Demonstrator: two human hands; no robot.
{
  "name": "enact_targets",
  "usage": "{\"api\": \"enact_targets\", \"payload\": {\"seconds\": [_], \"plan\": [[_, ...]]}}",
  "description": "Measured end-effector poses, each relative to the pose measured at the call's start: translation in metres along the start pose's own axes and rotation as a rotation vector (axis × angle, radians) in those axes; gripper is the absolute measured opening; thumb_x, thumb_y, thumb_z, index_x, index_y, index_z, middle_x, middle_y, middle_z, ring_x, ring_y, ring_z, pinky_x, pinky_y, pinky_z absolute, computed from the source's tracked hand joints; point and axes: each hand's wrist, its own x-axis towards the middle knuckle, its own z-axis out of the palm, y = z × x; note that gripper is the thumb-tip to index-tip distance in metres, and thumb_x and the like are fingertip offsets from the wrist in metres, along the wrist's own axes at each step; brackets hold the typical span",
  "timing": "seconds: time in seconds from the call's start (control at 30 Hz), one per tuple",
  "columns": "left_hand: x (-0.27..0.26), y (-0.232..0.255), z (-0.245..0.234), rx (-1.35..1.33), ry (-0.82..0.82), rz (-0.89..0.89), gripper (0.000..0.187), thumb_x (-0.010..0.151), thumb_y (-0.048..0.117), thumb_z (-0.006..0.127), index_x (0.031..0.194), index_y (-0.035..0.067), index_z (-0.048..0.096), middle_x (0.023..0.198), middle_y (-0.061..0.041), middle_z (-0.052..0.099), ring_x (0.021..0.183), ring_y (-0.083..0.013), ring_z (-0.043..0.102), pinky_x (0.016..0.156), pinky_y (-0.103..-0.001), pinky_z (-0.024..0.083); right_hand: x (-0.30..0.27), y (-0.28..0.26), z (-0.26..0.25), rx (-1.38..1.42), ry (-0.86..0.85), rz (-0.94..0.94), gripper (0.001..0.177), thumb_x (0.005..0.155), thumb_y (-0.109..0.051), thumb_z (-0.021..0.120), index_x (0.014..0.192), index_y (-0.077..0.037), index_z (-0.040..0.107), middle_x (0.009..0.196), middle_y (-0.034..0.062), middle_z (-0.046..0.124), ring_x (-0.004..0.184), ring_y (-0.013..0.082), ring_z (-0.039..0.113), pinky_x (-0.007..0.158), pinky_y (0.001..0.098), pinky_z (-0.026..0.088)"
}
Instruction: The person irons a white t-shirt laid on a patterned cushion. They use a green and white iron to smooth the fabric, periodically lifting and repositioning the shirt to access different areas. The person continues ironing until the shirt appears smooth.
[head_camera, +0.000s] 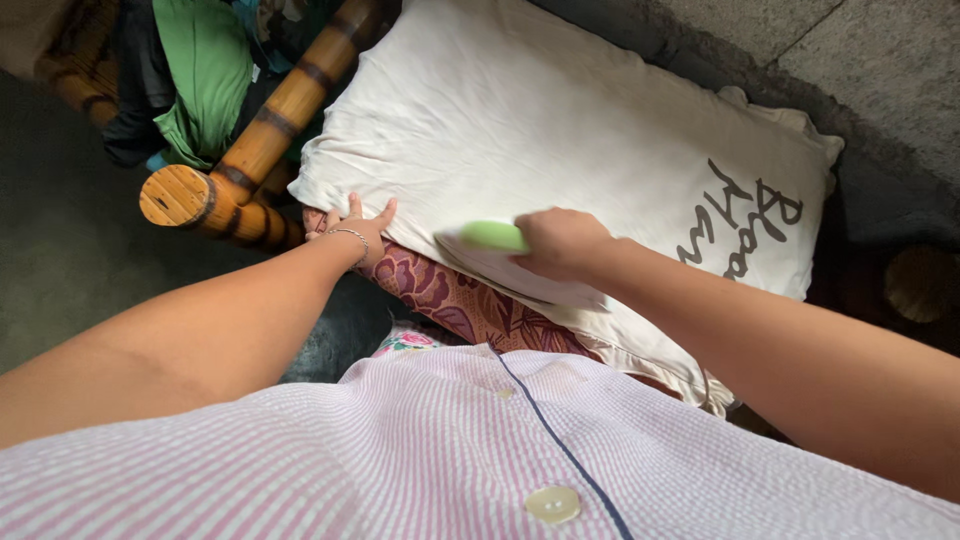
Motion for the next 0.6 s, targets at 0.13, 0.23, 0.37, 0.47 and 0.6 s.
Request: {"api": "enact_targets", "payload": {"seconds": [0.13,0.23,0.37,0.47,0.6], "plan": [[0.037,-0.017,0.019,-0.057,0.033,0.037,0.1,0.092,0.002,0.05,0.155,0.066,0.006,0.174,-0.007,-0.015,0.159,-0.0413,0.003,0.118,-0.072,0.021,-0.031,0.02,0.013,0.002,0.001,0.079,0.035,0.094,-0.043,0.066,0.117,-0.017,0.067,0.097,0.0101,0.075,0.088,0.0284,0.074,0.08,0.0437,0.059],[0.064,-0.026,0.028,0.006,0.103,0.147,0.1,0.089,0.006,0.053,0.156,0.064,0.007,0.17,-0.018,-0.013,0.154,-0.0494,0.011,0.122,-0.058,0.023,-0.029,0.021,0.017,0.01,0.066,0.061,0.032,0.095,-0.041,0.066,0.113,-0.015,0.068,0.096,0.0104,0.075,0.087,0.0294,0.074,0.079,0.0445,0.059],[0.073,-0.032,0.025,0.013,0.049,0.164,0.098,0.09,0.001,0.049,0.161,0.053,0.006,0.171,-0.015,-0.01,0.154,-0.0501,0.016,0.121,-0.05,0.032,0.0,-0.005,0.016,0.05,0.122,0.039,0.03,0.095,-0.038,0.067,0.111,-0.013,0.068,0.097,0.0113,0.075,0.089,0.0304,0.073,0.08,0.0455,0.058],[0.084,-0.042,0.016,0.048,0.019,0.206,0.093,0.091,0.003,0.048,0.163,0.037,0.001,0.172,-0.013,-0.009,0.152,-0.0462,0.026,0.122,-0.05,0.033,0.026,-0.025,0.011,0.068,0.171,0.018,0.031,0.095,-0.036,0.067,0.112,-0.011,0.068,0.098,0.0131,0.075,0.09,0.0315,0.073,0.08,0.0456,0.058],[0.115,-0.059,0.02,0.092,-0.014,0.237,0.092,0.092,0.004,0.048,0.165,0.021,-0.005,0.174,-0.012,-0.007,0.149,-0.0423,0.037,0.122,-0.05,0.034,0.038,-0.032,0.009,0.079,0.19,-0.011,0.031,0.093,-0.036,0.069,0.11,-0.01,0.069,0.101,0.0126,0.074,0.093,0.0315,0.072,0.081,0.0452,0.058]]}}
